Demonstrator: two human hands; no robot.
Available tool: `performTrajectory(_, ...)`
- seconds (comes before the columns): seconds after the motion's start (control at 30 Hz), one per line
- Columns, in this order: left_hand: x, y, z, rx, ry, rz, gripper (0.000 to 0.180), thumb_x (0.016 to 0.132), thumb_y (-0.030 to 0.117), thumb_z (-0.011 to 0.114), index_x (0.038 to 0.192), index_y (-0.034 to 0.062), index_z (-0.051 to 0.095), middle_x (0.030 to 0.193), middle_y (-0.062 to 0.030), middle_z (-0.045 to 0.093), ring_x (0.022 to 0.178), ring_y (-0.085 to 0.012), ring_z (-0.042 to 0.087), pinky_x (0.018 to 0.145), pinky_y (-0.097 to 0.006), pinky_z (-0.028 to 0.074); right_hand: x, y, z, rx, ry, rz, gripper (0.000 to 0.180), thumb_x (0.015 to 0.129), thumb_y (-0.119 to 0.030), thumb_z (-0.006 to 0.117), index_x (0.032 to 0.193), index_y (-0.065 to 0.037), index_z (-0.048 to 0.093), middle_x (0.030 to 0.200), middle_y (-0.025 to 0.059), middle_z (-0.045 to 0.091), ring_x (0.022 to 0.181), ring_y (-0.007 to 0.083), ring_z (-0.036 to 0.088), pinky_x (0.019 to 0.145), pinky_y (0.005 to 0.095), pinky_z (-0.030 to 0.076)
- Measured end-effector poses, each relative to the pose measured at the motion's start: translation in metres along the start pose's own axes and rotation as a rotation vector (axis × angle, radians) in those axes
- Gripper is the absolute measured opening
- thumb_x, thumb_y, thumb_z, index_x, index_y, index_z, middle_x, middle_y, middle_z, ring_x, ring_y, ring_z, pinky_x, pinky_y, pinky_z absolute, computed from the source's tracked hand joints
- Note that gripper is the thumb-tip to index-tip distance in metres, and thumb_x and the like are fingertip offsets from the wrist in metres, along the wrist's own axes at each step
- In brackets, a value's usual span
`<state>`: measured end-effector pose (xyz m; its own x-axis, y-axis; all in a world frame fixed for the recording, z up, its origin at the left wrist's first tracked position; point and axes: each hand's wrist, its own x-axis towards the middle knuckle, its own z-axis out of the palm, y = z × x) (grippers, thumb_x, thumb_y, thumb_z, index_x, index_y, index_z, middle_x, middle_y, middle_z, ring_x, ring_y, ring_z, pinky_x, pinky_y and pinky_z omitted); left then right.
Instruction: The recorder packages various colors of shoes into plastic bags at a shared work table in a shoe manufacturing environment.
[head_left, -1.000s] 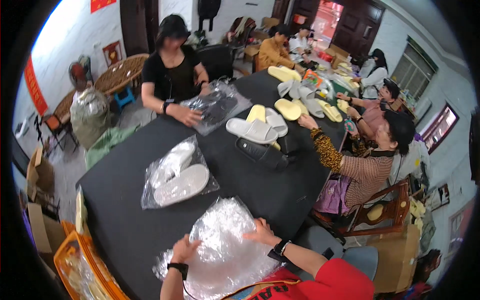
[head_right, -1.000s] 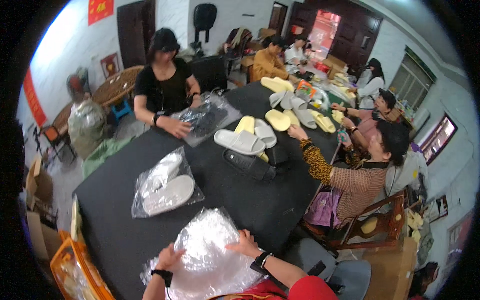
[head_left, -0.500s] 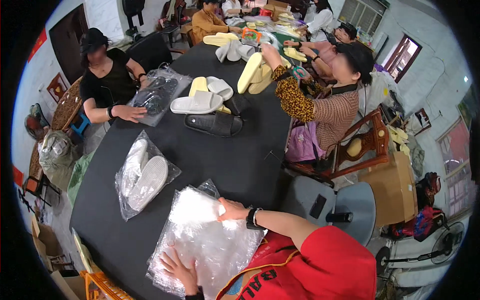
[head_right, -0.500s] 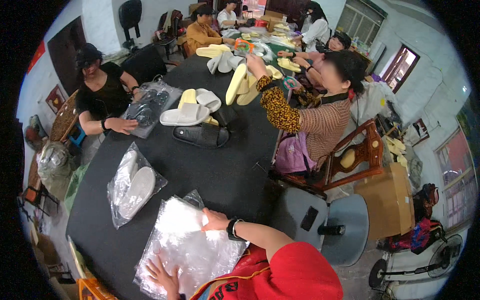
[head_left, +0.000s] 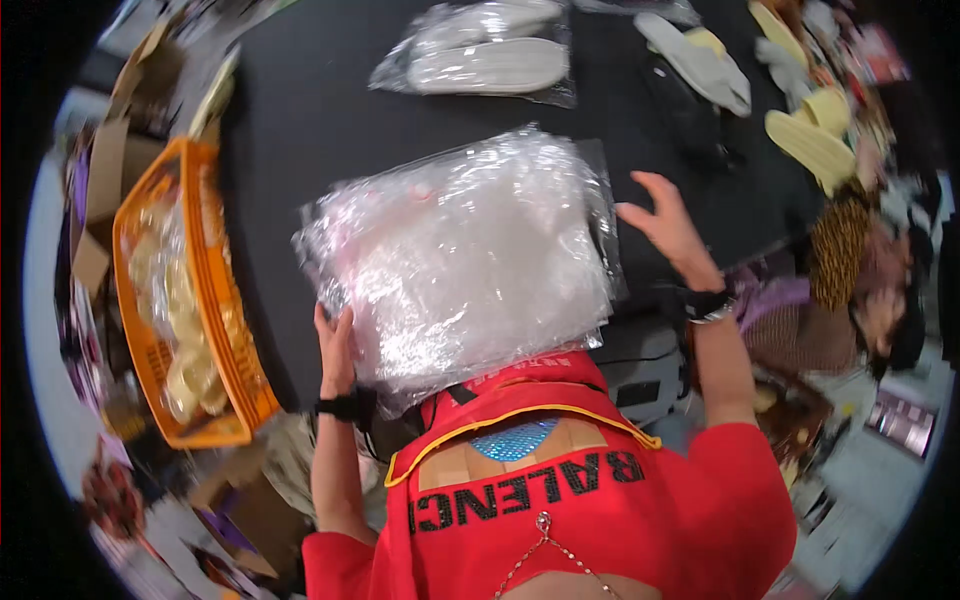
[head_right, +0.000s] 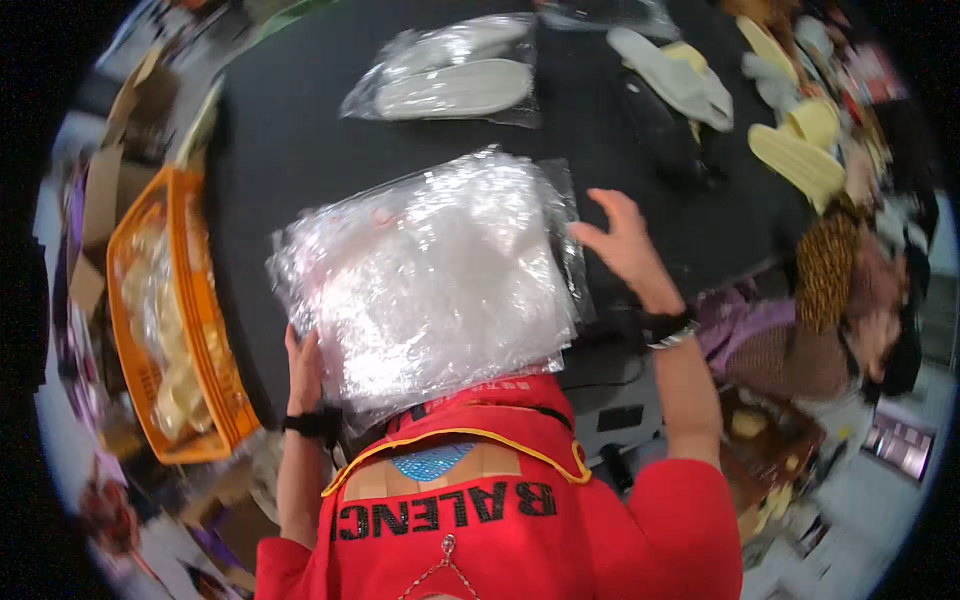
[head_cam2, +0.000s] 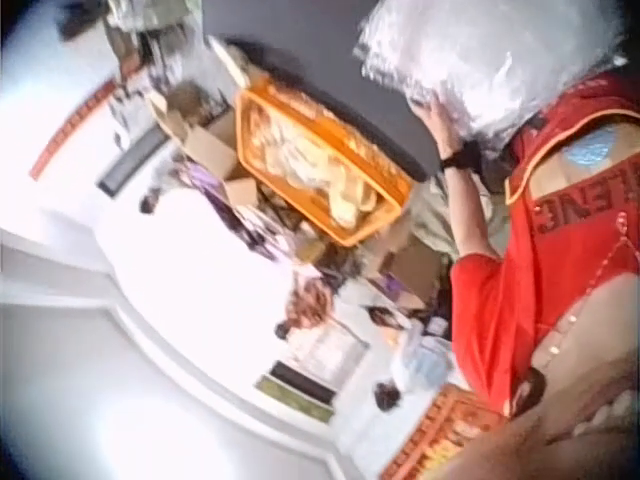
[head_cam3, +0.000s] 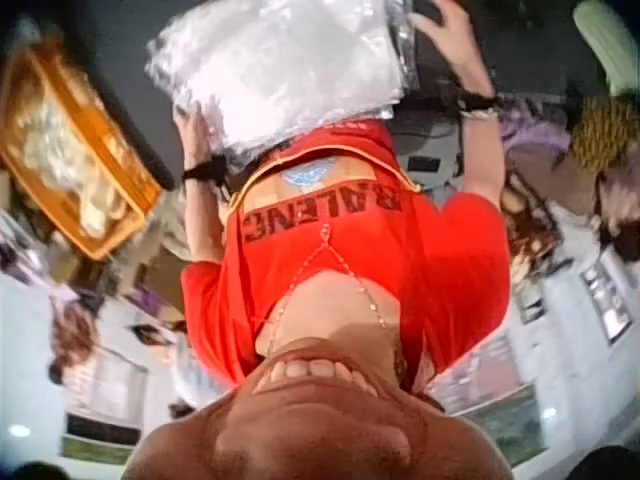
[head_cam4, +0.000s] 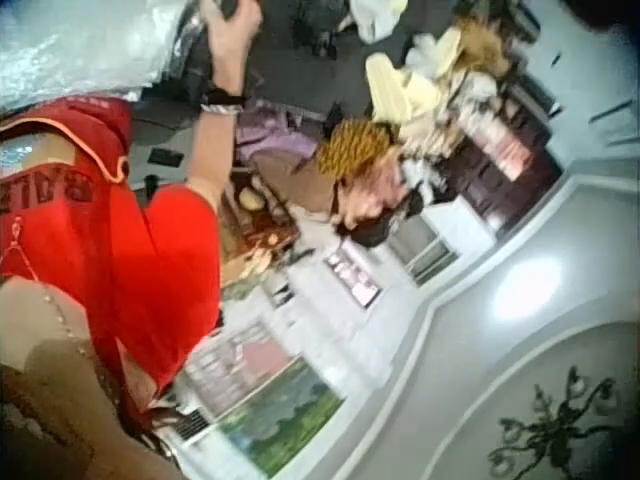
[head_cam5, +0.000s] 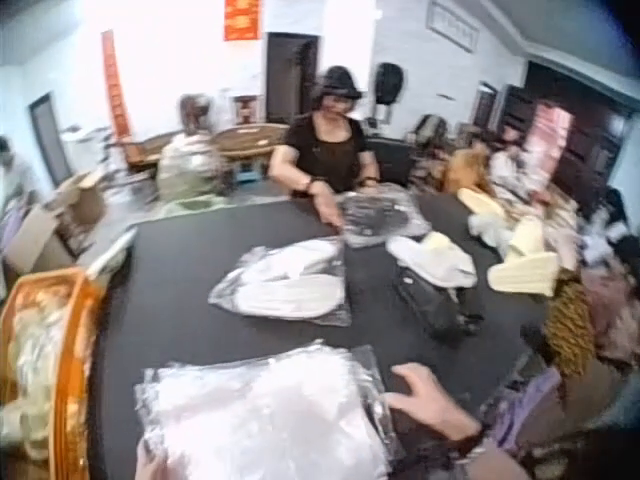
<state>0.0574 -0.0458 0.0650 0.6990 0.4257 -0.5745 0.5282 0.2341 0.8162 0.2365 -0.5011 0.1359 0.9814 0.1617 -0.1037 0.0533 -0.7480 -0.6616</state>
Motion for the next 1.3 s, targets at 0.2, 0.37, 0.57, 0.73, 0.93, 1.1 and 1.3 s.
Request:
performTrajectory(0.2,-0.013,-0.011,-0.017,0.070,-0.097,0.039,0.077,0.077,0.016,0.064,0.135,0.0012,0.015,0.091,-0.0042,0.048,0.078,-0.0113,0.049,0.067,-0.023,0.041,0.061,-0.070,-0.003,0.403,-0.287,-0.005,0.054,0.081,-0.021,0.061,0.127,-0.002,0.039,0.131,0.0139,0.039,0.123,0.0206,0.033,0.099,0.0304,0.028)
performTrajectory(0.37,0.002,-0.010,-0.011,-0.052,-0.160,0.157,0.070,0.084,0.024,0.055,0.135,-0.0022,0.015,0.137,-0.0152,0.026,0.126,-0.0227,0.026,0.103,-0.031,0.020,0.126,-0.087,0.114,-0.360,-0.363,-0.291,0.058,0.086,-0.045,0.044,0.128,-0.005,0.038,0.131,0.0150,0.039,0.124,0.0261,0.034,0.101,0.0468,0.022)
performTrajectory(0.57,0.002,-0.016,0.012,0.142,-0.115,0.131,0.072,0.087,0.042,0.043,0.135,-0.0030,0.014,0.141,-0.0173,0.018,0.131,-0.0250,0.015,0.106,-0.034,0.013,0.133,-0.095,0.166,-0.572,-0.610,-0.349,0.062,0.083,-0.057,0.036,0.129,-0.015,0.038,0.125,0.0105,0.045,0.111,0.0339,0.044,0.094,0.0493,0.028)
performTrajectory(0.73,0.013,-0.010,0.030,0.237,-0.221,0.132,0.073,0.087,0.039,0.047,0.135,-0.0038,0.013,0.141,-0.0180,0.017,0.130,-0.0259,0.017,0.105,-0.033,0.015,0.116,-0.106,0.188,-0.560,-0.540,-0.542,0.062,0.080,-0.053,0.044,0.126,-0.013,0.039,0.121,0.0086,0.046,0.111,0.0298,0.043,0.087,0.0510,0.031)
performTrajectory(0.93,0.002,-0.003,0.002,0.078,-0.021,-0.006,0.073,0.086,0.035,0.050,0.139,0.0073,0.007,0.134,-0.0119,0.029,0.113,-0.0205,0.038,0.090,-0.034,0.033,0.101,-0.078,0.157,-0.524,-0.051,-0.795,0.066,0.078,-0.055,0.047,0.129,-0.015,0.037,0.126,0.0115,0.042,0.115,0.0303,0.040,0.090,0.0561,0.028)
performTrajectory(1.1,-0.025,0.004,0.004,0.111,-0.019,-0.128,0.073,0.087,0.035,0.049,0.139,0.0082,0.006,0.132,-0.0093,0.031,0.109,-0.0175,0.039,0.085,-0.034,0.035,0.063,0.040,0.075,0.180,0.179,0.344,0.066,0.082,-0.056,0.041,0.128,-0.008,0.037,0.130,0.0145,0.036,0.119,0.0275,0.034,0.094,0.0451,0.029)
performTrajectory(1.3,0.010,-0.007,0.046,0.432,-0.145,0.215,0.055,0.066,0.008,0.065,0.114,-0.0061,0.041,0.102,-0.0143,0.052,0.089,-0.0206,0.052,0.077,-0.031,0.043,0.025,0.055,0.102,0.931,-0.115,0.635,0.069,0.086,-0.059,0.029,0.122,-0.001,0.042,0.112,0.0099,0.049,0.100,0.0188,0.047,0.084,0.0306,0.041)
